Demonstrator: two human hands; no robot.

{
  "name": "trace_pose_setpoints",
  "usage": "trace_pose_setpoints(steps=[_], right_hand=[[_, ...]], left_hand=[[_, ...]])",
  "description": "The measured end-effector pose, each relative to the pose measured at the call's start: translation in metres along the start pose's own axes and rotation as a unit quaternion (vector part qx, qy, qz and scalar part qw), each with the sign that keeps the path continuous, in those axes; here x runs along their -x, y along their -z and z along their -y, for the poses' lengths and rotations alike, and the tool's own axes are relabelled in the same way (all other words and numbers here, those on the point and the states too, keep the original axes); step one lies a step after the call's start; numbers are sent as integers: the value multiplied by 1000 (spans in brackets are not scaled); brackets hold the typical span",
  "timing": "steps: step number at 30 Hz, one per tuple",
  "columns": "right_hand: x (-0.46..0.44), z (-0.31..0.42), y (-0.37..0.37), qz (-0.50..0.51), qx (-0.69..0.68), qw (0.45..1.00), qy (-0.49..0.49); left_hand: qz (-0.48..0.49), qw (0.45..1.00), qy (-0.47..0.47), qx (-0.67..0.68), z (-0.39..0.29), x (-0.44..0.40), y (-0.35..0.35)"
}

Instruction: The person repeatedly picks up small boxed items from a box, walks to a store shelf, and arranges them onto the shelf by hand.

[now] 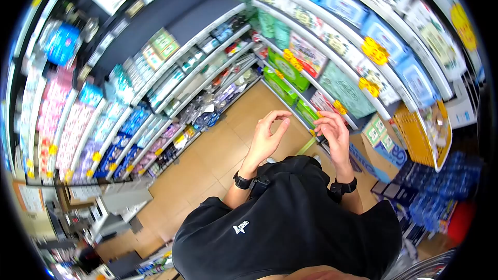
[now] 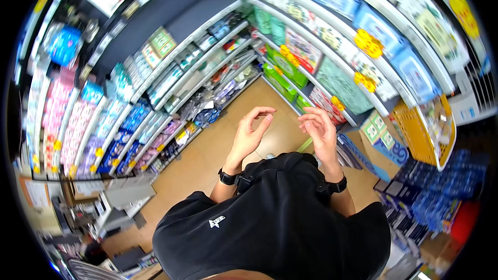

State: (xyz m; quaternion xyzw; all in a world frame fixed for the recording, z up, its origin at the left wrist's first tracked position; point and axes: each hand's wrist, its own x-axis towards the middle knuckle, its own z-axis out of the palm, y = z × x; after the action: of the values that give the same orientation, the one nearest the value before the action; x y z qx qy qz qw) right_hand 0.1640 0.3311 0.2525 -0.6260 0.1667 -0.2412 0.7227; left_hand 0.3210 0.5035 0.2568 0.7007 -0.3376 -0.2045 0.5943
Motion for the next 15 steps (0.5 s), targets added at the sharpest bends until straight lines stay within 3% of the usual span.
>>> trace_pose_setpoints(steps=[5,15], right_hand=[[36,8,51,-82,-3,996,16],[115,20,172,-242,-10,970,37]], left_hand=[[80,996,-46,-19,-13,-21,-65],[324,945,-41,-16,-39,-40,-222]])
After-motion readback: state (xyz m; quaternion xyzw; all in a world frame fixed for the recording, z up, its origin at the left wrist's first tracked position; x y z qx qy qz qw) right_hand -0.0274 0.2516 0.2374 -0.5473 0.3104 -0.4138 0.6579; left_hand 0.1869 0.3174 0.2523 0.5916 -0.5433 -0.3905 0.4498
